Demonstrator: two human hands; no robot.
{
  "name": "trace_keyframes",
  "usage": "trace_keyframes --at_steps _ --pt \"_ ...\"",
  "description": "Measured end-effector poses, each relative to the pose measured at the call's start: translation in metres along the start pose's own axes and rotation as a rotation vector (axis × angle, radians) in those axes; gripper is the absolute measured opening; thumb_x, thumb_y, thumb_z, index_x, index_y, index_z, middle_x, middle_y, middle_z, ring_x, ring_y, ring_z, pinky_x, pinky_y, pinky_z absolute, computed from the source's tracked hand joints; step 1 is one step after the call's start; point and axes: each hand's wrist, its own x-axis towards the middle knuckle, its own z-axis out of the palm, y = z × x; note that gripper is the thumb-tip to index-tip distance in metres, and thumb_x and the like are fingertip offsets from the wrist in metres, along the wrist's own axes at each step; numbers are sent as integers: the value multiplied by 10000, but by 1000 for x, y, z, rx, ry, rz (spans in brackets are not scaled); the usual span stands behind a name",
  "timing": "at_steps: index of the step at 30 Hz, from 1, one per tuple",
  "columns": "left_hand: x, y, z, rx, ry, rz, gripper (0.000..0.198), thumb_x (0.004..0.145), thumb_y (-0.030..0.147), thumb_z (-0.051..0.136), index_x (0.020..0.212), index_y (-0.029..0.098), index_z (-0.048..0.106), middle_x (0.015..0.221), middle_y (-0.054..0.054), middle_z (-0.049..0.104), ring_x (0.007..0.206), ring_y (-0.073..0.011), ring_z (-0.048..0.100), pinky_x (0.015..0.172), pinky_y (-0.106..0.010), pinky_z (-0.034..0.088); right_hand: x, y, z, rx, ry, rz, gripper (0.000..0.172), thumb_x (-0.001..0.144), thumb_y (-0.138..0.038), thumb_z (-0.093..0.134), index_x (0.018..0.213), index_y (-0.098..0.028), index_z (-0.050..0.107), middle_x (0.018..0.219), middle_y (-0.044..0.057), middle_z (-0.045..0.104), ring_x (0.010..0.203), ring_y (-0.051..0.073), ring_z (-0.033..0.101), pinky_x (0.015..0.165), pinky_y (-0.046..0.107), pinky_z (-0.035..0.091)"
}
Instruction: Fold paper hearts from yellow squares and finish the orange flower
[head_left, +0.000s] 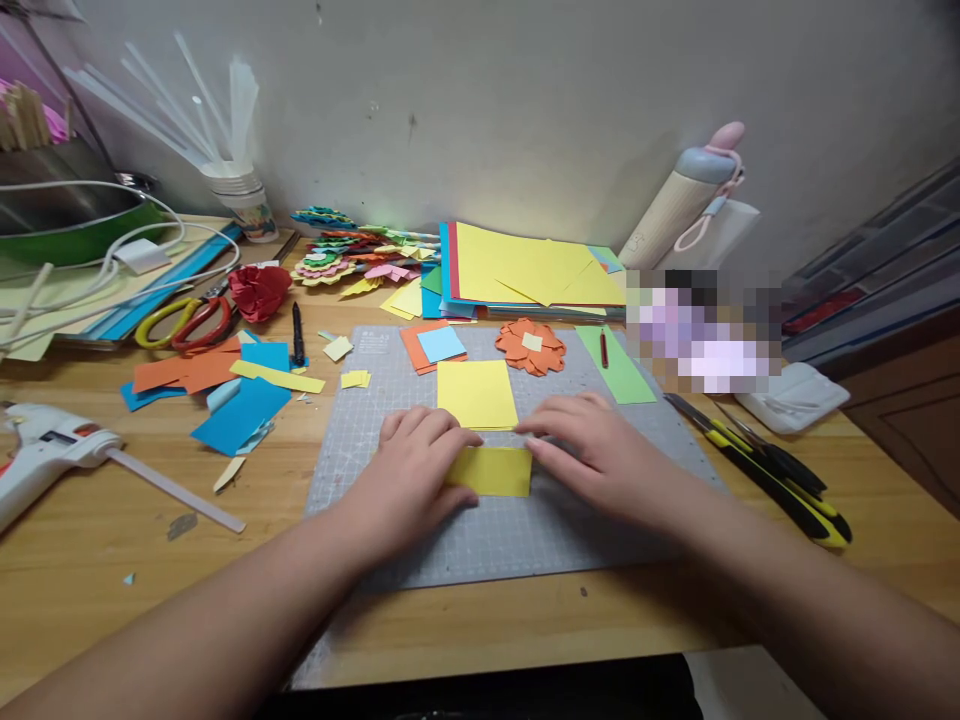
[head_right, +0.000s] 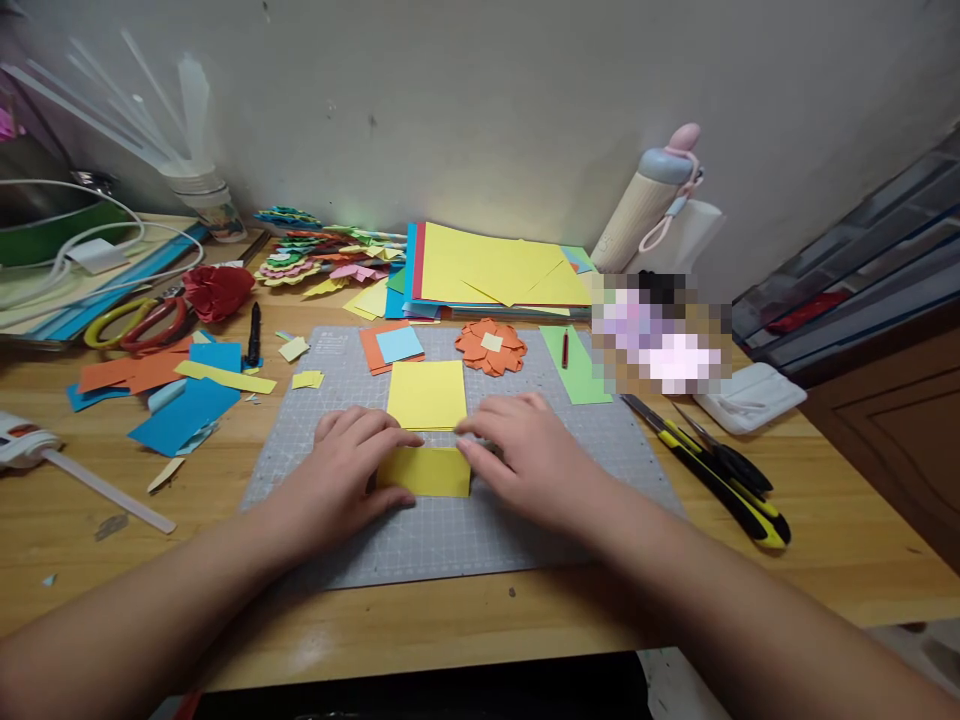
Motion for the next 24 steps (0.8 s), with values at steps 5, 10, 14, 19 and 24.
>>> trace_keyframes --at_steps 5,10,14,19,24 --pt "-1 1 -3 71 92 117 196 856 224 591 1045 250 549 1018 -25 593 948 -214 478 804 -367 290 28 0 16 437 -295 216 256 891 -346 476 995 -185 646 894 55 657 798 179 585 677 295 437" --pt "-2 -1 -4 106 247 171 146 899 142 499 802 235 557 974 6 635 955 -187 497 811 -366 273 23 3 27 836 -303 358 385 813 -194 518 1196 -240 528 540 -86 389 424 92 418 407 218 384" --pt "-4 6 -6 138 187 130 155 867 82 501 795 215 536 881 21 657 969 -189 510 846 -368 270 20 -4 30 1058 -194 553 436 765 -153 509 1189 -253 520 524 -86 436 381 88 469 348 188 355" --pt "-12 20 -9 139 72 117 123 836 151 521 721 192 532 749 12 623 897 -206 540 831 -376 281 15 -10 33 922 -248 613 211 801 -187 447 919 -186 622 604 -10 572 408 97 500 375 217 383" --pt "-22 24 -13 98 81 82 163 882 145 489 794 209 611 703 22 654 837 -189 561 782 -348 285 6 -12 12 289 -293 110 176 862 -250 511 867 -222 685 761 23 639 690 159 576 642 303 437"
